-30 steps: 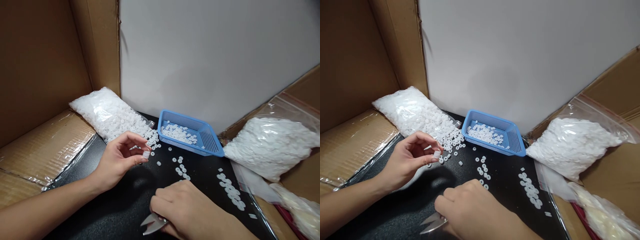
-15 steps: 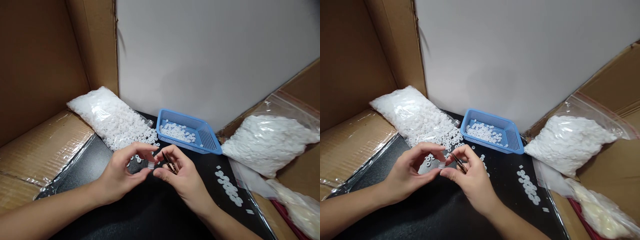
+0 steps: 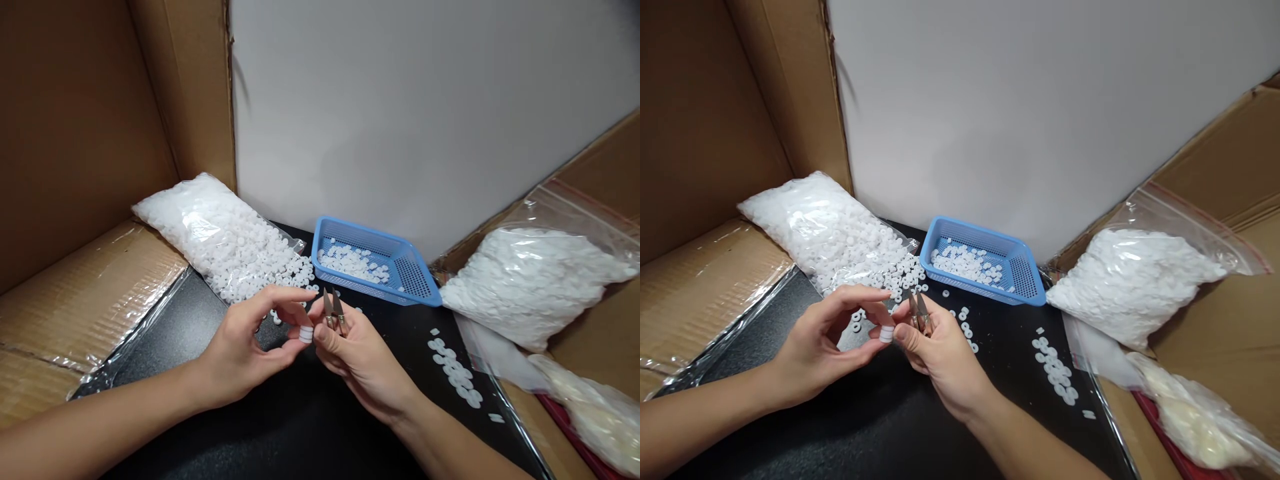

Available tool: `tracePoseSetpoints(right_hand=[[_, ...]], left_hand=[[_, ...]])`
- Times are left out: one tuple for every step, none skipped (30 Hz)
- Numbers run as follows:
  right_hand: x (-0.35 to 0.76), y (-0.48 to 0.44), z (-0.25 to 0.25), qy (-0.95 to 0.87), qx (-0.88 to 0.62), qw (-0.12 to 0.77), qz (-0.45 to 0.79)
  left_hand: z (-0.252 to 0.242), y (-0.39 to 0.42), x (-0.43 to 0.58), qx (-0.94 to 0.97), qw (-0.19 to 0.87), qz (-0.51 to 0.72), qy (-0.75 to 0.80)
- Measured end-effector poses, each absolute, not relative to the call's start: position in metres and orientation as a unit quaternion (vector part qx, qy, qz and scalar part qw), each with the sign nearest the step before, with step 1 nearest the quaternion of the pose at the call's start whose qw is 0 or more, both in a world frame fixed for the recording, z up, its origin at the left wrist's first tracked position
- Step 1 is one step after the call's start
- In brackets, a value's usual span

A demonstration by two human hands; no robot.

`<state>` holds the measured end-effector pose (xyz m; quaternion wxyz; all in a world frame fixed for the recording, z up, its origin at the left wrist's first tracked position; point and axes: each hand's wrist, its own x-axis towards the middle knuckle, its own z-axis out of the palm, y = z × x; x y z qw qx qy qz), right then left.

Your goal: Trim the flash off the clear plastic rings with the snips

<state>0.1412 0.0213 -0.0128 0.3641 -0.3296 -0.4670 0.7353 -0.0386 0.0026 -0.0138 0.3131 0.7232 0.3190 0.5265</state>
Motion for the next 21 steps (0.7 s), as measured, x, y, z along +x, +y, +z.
tracePoseSetpoints(right_hand=[[0.141,0.021,-0.012,-0.508,-0.339,0.368,0.701],[0.142,0.023,-0.011,-0.56,-0.354,0.374,0.649],[0.143,0.027,-0.01,-0.612,-0.371,0.38,0.587],[0.146,0.033,-0.008,-0.657,-0.391,0.388,0.514],[0.151,0.043,-0.006,-0.684,-0.41,0.398,0.453],[0.158,0.056,-0.005,-0.689,-0.429,0.411,0.416],[0.166,0.07,-0.004,-0.69,-0.45,0.424,0.377],[0.175,0.086,-0.005,-0.688,-0.472,0.438,0.335],[0.184,0.101,-0.006,-0.685,-0.493,0.446,0.298],[0.192,0.114,-0.007,-0.685,-0.507,0.45,0.267],[0.198,0.124,-0.01,-0.69,-0.514,0.446,0.246],[0.202,0.13,-0.013,-0.699,-0.514,0.442,0.23],[0.203,0.131,-0.016,-0.71,-0.507,0.437,0.218],[0.202,0.128,-0.019,-0.724,-0.495,0.432,0.211],[0.2,0.122,-0.022,-0.741,-0.477,0.422,0.21],[0.196,0.113,-0.025,-0.761,-0.457,0.408,0.215],[0.192,0.103,-0.028,-0.782,-0.434,0.386,0.226],[0.188,0.092,-0.032,-0.802,-0.413,0.359,0.24],[0.184,0.083,-0.035,-0.818,-0.394,0.33,0.256],[0.181,0.076,-0.038,-0.831,-0.381,0.303,0.27],[0.179,0.072,-0.042,-0.84,-0.372,0.28,0.279]], left_hand=[[-0.014,0.003,-0.039,0.729,0.309,0.52,0.321],[-0.014,0.003,-0.04,0.737,0.302,0.51,0.324],[-0.014,0.005,-0.041,0.749,0.291,0.498,0.327],[-0.014,0.007,-0.044,0.762,0.278,0.481,0.333],[-0.014,0.011,-0.047,0.775,0.264,0.46,0.342],[-0.014,0.017,-0.052,0.79,0.248,0.434,0.354],[-0.014,0.024,-0.058,0.801,0.233,0.406,0.373],[-0.015,0.031,-0.064,0.81,0.207,0.381,0.395],[-0.016,0.04,-0.071,0.821,0.18,0.353,0.411],[-0.018,0.048,-0.078,0.823,0.172,0.342,0.42],[-0.02,0.056,-0.084,0.824,0.169,0.335,0.426],[-0.022,0.063,-0.089,0.825,0.166,0.328,0.428],[-0.024,0.068,-0.094,0.829,0.164,0.321,0.428],[-0.025,0.072,-0.097,0.832,0.164,0.313,0.428],[-0.027,0.075,-0.098,0.835,0.163,0.306,0.426],[-0.028,0.075,-0.098,0.839,0.163,0.299,0.425],[-0.028,0.075,-0.097,0.842,0.164,0.292,0.423],[-0.029,0.073,-0.095,0.845,0.164,0.284,0.422],[-0.029,0.071,-0.093,0.849,0.165,0.274,0.419],[-0.029,0.068,-0.09,0.854,0.166,0.263,0.417],[-0.029,0.065,-0.087,0.859,0.166,0.249,0.416]])
